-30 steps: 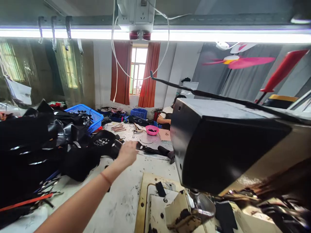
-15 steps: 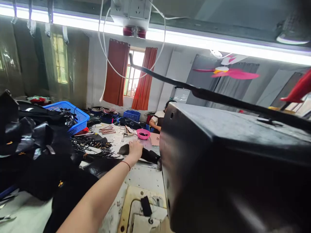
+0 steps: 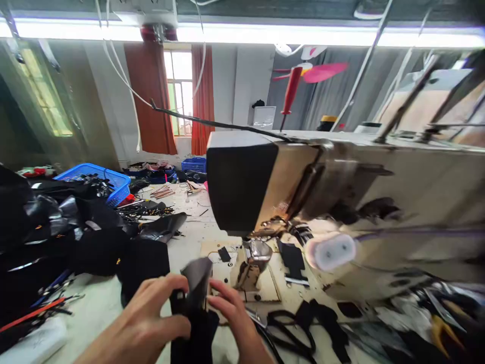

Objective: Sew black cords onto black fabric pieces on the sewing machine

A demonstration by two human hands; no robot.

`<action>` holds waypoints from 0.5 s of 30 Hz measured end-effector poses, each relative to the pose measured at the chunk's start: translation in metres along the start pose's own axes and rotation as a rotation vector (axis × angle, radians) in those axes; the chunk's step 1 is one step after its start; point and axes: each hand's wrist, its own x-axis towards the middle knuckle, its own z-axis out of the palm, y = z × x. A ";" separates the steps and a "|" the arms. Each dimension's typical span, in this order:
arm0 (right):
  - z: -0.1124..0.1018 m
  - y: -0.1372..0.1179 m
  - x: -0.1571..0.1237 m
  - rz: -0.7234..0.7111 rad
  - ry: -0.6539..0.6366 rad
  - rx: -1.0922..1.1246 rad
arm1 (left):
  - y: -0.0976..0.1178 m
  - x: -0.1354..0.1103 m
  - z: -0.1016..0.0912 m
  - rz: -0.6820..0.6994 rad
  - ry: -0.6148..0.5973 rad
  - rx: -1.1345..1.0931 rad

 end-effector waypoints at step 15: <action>0.005 -0.002 -0.052 0.064 0.243 0.001 | -0.028 -0.038 0.102 -0.141 -0.288 -0.924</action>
